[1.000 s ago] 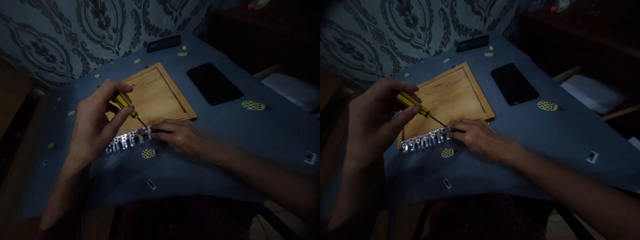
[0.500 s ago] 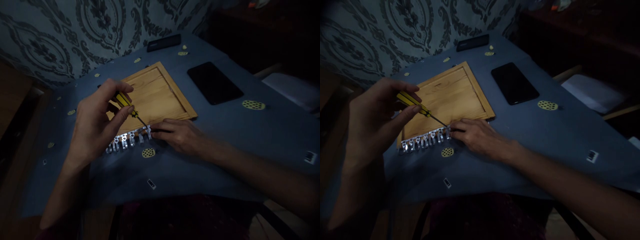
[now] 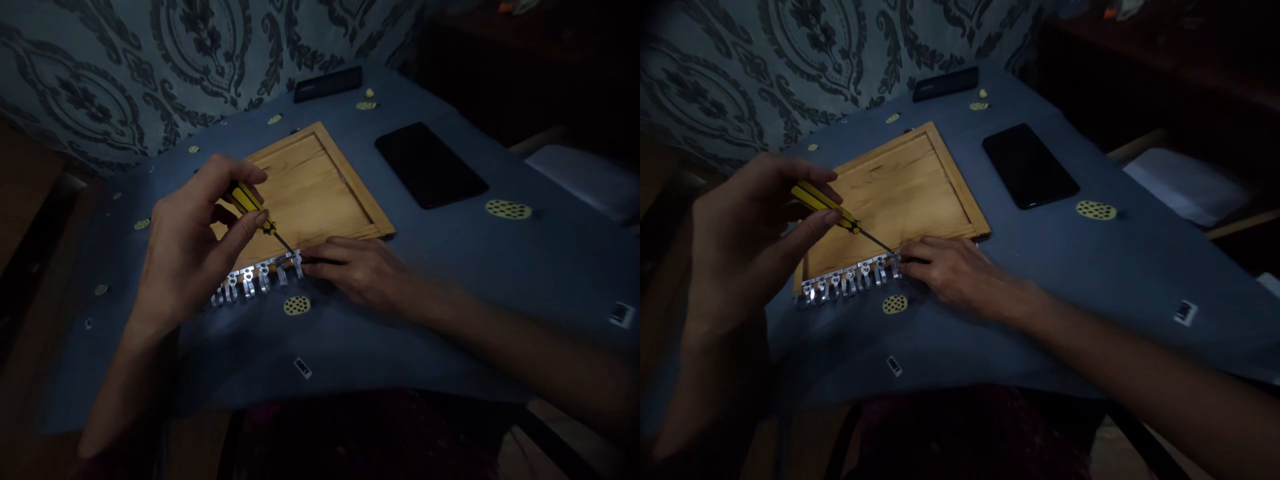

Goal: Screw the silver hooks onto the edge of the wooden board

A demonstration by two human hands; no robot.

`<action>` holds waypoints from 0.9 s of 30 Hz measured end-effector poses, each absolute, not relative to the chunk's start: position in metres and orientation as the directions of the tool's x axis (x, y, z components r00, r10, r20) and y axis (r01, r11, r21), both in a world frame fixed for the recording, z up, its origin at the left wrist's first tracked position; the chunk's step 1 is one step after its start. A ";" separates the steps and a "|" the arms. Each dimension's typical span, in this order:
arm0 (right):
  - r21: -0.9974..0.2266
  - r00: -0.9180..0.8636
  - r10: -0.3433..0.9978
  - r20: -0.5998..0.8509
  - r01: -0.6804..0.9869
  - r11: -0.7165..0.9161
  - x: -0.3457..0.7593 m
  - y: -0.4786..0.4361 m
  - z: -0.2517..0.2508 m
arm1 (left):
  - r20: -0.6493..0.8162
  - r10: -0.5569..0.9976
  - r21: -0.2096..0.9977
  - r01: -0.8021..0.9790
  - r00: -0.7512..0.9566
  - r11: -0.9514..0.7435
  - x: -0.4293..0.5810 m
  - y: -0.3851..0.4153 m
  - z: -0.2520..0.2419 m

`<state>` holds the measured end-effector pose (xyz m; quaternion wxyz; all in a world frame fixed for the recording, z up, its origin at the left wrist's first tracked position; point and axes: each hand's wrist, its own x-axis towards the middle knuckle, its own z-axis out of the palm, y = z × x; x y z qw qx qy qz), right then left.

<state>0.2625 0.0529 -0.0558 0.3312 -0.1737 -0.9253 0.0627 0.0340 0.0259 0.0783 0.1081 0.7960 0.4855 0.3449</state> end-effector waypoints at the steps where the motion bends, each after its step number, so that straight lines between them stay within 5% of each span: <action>1: -0.231 -0.717 0.367 0.592 0.286 0.930 0.262 0.053 -0.056 | 0.442 0.849 0.510 0.697 0.291 -0.504 0.034 0.026 0.078; 19: -0.241 -0.721 0.377 0.582 0.291 0.926 0.262 0.053 -0.057 | 0.410 0.856 0.459 0.739 0.316 -0.493 0.036 0.024 0.080; 27: -0.245 -0.714 0.392 0.581 0.305 0.920 0.263 0.051 -0.057 | 0.474 0.777 0.140 0.836 0.413 -0.530 0.041 0.027 0.079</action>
